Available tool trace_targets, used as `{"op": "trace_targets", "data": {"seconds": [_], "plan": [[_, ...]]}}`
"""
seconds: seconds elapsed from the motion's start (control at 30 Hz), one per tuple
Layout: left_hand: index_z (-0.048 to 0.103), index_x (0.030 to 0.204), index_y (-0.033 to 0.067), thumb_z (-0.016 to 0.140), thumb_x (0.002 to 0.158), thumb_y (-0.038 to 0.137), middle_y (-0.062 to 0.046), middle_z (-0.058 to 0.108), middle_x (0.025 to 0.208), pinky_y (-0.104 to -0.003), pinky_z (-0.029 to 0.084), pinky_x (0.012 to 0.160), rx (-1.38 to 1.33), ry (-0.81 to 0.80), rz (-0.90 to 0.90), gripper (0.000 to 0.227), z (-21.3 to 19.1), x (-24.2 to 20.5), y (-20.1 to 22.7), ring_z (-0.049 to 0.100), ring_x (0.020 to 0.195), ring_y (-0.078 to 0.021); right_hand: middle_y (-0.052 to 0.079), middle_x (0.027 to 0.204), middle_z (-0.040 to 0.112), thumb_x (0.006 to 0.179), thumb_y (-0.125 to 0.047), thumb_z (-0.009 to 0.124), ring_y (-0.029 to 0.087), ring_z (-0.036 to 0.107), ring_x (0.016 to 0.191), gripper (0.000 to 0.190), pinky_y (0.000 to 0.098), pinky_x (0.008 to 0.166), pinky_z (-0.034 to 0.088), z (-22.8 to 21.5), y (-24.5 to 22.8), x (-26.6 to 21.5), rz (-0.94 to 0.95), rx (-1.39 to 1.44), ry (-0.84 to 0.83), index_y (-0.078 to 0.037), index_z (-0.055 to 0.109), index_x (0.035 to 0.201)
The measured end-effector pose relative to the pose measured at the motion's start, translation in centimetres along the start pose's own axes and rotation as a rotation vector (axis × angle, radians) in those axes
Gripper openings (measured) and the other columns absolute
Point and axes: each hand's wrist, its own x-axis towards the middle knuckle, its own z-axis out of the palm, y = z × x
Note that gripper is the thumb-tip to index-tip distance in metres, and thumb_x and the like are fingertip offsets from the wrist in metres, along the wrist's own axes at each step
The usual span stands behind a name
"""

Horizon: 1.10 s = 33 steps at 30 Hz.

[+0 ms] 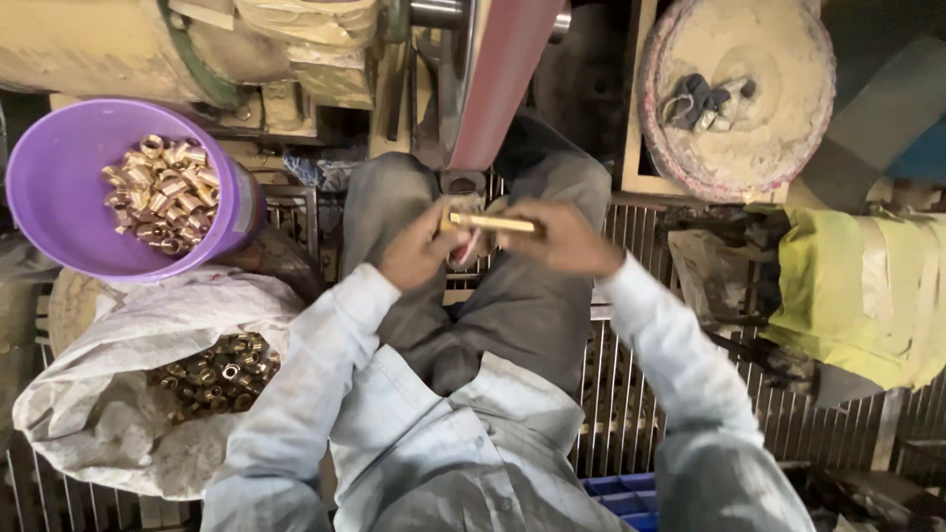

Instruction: The person sits on the floor and repeatedly picks up small brass-colored metal parts from a white sack. They press each part against a rotating belt sander to polish it, then drop the finished part into a purple bucket. The process is repeated continuously.

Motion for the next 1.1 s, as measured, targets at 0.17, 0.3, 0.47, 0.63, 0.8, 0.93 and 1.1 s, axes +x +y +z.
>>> {"op": "trace_targets", "data": {"seconds": [0.17,0.3,0.47,0.63,0.8,0.93,1.1], "plan": [[0.052,0.142,0.0056,0.061,0.099,0.012,-0.014,0.070,0.121,-0.036,0.054,0.094,0.183,-0.022,0.122,0.045,0.6,-2.8,2.4,0.071,0.111,-0.0278,0.012,0.102,0.068,0.089,-0.017,0.082,0.024,0.068,0.084,0.036,0.0329,0.075,0.056,2.7,-4.7,-4.1,0.021,-0.375,0.269,-0.005,0.070,0.121],[0.057,0.136,0.0033,0.068,0.095,0.011,-0.019,0.068,0.127,-0.038,0.053,0.099,0.256,-0.033,0.340,0.044,0.7,-3.0,4.3,0.069,0.117,-0.0345,0.007,0.109,0.067,0.084,-0.013,0.085,0.025,0.070,0.095,0.040,0.0362,0.081,0.056,3.1,-5.9,-5.0,-0.161,-0.633,0.419,-0.008,0.072,0.122],[0.058,0.137,0.0049,0.068,0.096,0.015,-0.016,0.070,0.122,-0.036,0.053,0.096,0.227,-0.017,0.241,0.043,0.9,-2.5,4.3,0.070,0.114,-0.0299,0.007,0.111,0.068,0.082,-0.014,0.085,0.025,0.069,0.097,0.036,0.0390,0.088,0.055,3.3,-4.8,-5.0,-0.213,-0.747,0.478,-0.010,0.072,0.115],[0.053,0.142,0.0090,0.062,0.100,0.018,-0.009,0.072,0.112,-0.034,0.053,0.091,0.133,0.040,0.036,0.044,0.6,0.5,0.7,0.070,0.105,-0.0212,0.008,0.110,0.066,0.091,-0.015,0.083,0.027,0.066,0.096,0.030,0.0370,0.089,0.053,2.9,-0.2,-1.7,-0.212,-0.769,0.427,-0.009,0.070,0.117],[0.061,0.129,0.0044,0.054,0.108,0.014,-0.002,0.064,0.098,-0.029,0.053,0.072,-0.483,0.053,-0.157,0.025,0.4,4.6,-3.2,0.059,0.082,-0.0109,0.011,0.112,0.065,0.092,-0.011,0.075,0.031,0.063,0.099,0.030,0.0405,0.093,0.053,2.3,3.4,1.6,-0.188,-0.786,0.350,-0.005,0.069,0.120],[0.061,0.120,0.0048,0.049,0.109,0.012,0.000,0.061,0.091,-0.026,0.050,0.065,-0.499,0.064,-0.157,0.017,0.7,6.0,-5.1,0.055,0.076,-0.0075,0.013,0.105,0.064,0.092,-0.010,0.073,0.033,0.063,0.095,0.026,0.0421,0.090,0.052,2.0,4.7,2.5,-0.191,-0.786,0.317,-0.003,0.068,0.116],[0.060,0.116,0.0039,0.049,0.110,0.011,0.000,0.062,0.092,-0.024,0.050,0.068,-0.439,0.089,-0.097,0.014,0.9,6.0,-5.6,0.056,0.079,-0.0078,0.012,0.091,0.063,0.092,-0.010,0.074,0.033,0.064,0.088,0.021,0.0429,0.084,0.055,1.7,5.6,2.9,-0.130,-0.704,0.243,-0.003,0.069,0.111]]}}
